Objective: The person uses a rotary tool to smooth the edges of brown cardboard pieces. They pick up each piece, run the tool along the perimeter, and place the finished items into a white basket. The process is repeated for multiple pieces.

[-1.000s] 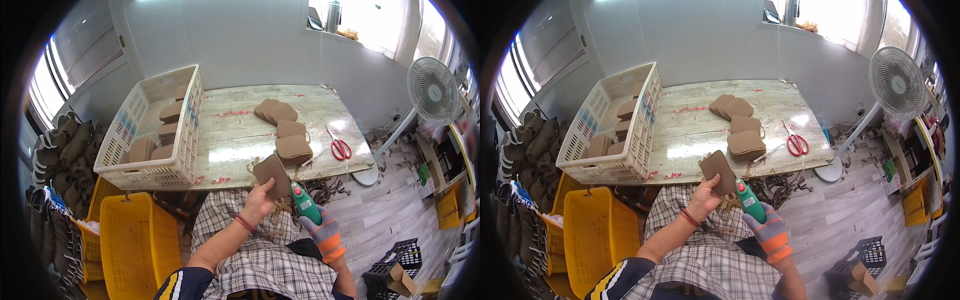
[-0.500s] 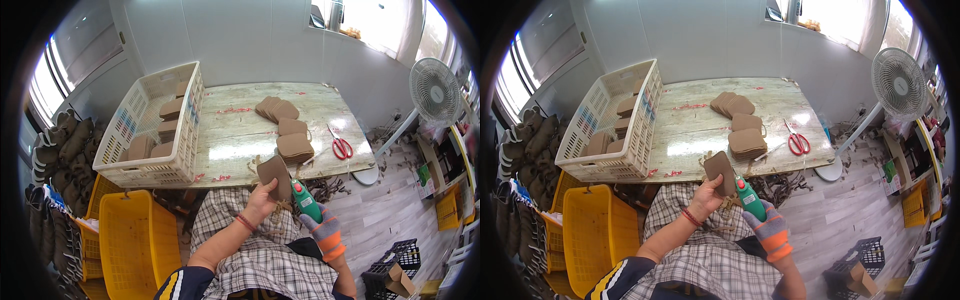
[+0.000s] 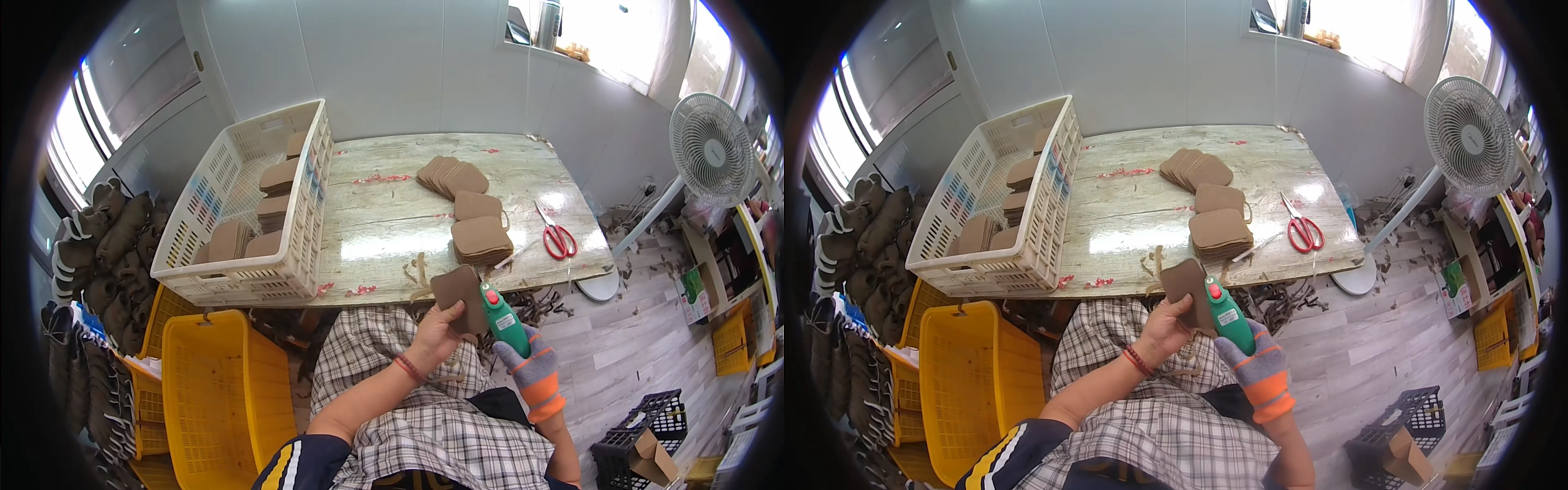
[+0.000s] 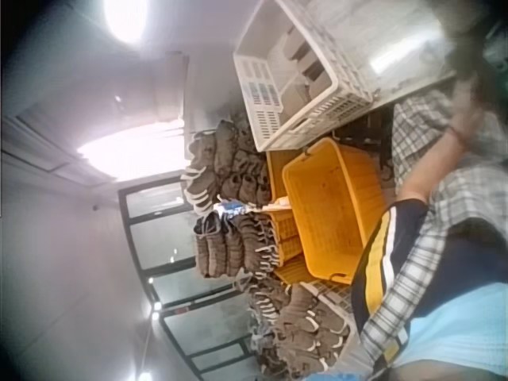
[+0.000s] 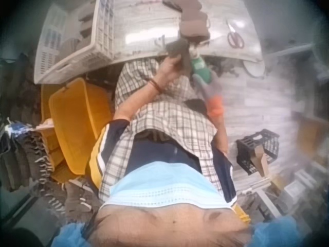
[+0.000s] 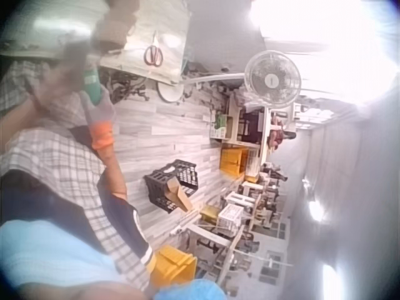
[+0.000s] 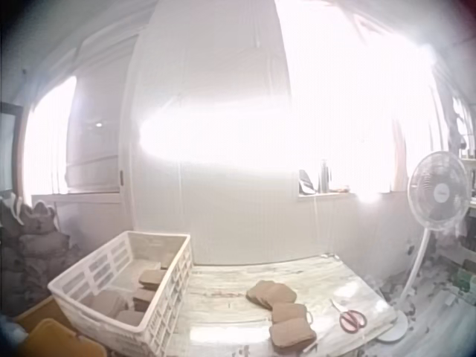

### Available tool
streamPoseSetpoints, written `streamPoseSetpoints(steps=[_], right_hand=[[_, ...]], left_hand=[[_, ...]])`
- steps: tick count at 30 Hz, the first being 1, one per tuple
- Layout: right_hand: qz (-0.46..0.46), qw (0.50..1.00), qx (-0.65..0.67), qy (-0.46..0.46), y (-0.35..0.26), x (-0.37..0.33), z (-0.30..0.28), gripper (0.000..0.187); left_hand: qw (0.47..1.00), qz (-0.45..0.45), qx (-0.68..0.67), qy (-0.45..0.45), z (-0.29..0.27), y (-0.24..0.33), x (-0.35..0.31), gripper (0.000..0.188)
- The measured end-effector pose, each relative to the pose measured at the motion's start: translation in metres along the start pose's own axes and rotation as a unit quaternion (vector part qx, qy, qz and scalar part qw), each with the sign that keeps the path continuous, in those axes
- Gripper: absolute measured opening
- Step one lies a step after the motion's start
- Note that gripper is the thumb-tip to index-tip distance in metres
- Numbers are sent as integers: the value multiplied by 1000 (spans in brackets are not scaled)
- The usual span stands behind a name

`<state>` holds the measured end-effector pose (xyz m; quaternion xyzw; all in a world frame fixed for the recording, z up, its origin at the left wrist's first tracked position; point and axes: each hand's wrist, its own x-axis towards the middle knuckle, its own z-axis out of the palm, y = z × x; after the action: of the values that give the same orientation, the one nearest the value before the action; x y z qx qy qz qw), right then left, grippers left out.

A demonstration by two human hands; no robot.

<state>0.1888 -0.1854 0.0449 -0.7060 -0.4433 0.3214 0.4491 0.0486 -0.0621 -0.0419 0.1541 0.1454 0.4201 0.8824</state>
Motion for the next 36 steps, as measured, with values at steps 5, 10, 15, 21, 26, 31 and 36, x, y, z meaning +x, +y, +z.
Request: streamPoseSetpoints(steps=[5,10,15,21,26,31,36], right_hand=[[3,999,-32,-5,2,-9,-1,46],[-10,1000,-15,-2,1,-6,2,43],[-3,1000,-8,-1,1,-2,3,43],[14,999,36,3,-6,5,1,44],[44,996,74,37,15,15,-21,46],[84,993,57,53,35,15,-26,46],[59,996,19,71,77,28,-13,49]], left_hand=[[1000,20,-5,8,-4,9,6,32],[999,30,7,17,-3,7,4,31],[1000,19,24,7,-3,1,1,35],[993,-11,119,13,-16,4,8,35],[896,82,426,94,-48,127,41,37],[455,190,848,197,-68,180,69,38],[292,341,891,63,-24,118,122,50]])
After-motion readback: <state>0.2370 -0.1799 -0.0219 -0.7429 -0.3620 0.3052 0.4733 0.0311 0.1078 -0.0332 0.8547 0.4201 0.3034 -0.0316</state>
